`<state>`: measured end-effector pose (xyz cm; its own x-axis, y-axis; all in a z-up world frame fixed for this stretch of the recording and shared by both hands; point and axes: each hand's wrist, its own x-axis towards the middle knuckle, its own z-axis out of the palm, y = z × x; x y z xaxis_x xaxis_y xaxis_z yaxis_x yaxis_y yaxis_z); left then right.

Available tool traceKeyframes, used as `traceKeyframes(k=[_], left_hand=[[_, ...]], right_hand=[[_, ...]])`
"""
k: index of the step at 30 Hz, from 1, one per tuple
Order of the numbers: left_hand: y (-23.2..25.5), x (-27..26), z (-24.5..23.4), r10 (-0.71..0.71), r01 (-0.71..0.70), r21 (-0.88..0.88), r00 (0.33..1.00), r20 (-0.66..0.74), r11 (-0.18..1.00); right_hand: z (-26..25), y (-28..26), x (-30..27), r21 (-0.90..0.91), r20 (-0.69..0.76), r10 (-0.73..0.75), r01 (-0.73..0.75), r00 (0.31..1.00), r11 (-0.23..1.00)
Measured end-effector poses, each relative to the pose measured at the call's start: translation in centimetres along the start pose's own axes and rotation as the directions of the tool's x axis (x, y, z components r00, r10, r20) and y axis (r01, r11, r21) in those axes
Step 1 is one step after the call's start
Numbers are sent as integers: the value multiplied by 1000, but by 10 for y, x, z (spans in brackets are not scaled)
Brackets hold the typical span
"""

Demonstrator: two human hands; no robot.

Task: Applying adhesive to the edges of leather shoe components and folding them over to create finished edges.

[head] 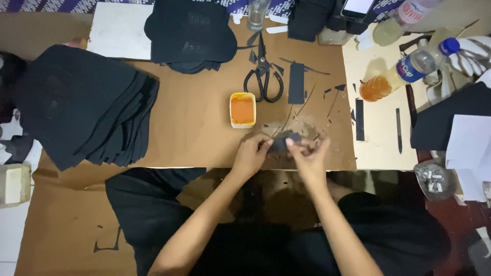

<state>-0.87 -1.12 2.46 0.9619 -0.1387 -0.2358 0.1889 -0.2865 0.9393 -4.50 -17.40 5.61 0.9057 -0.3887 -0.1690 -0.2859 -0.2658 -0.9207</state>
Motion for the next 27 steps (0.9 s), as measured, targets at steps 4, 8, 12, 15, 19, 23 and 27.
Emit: traceKeyframes(k=[4, 8, 12, 15, 19, 23, 27], left_hand=[[19, -11, -19, 41, -41, 226, 999, 6, 973], [29, -29, -31, 102, -68, 434, 993, -55, 898], [11, -35, -28, 158, -116, 541, 987, -33, 833], [18, -42, -31, 214, -175, 557, 977, -5, 812], [4, -38, -28, 320, -238, 630, 947, -18, 739], [-16, -40, -33, 414, -263, 683, 908, -64, 682], [-24, -42, -35, 411, -269, 609, 906, -103, 746]], right_hand=[[14, 18, 42, 30, 88, -14, 11, 996, 999], [23, -34, 39, -341, 91, -201, 220, 975, 914], [36, -70, 25, -551, 175, -553, 546, 815, 631], [51, -75, 31, -598, 400, -689, 741, 605, 304], [82, -60, 48, -598, 502, -716, 792, 486, 119], [101, -50, 61, -613, 573, -595, 777, 564, 146], [88, -70, 46, -582, 567, -597, 789, 567, 197]])
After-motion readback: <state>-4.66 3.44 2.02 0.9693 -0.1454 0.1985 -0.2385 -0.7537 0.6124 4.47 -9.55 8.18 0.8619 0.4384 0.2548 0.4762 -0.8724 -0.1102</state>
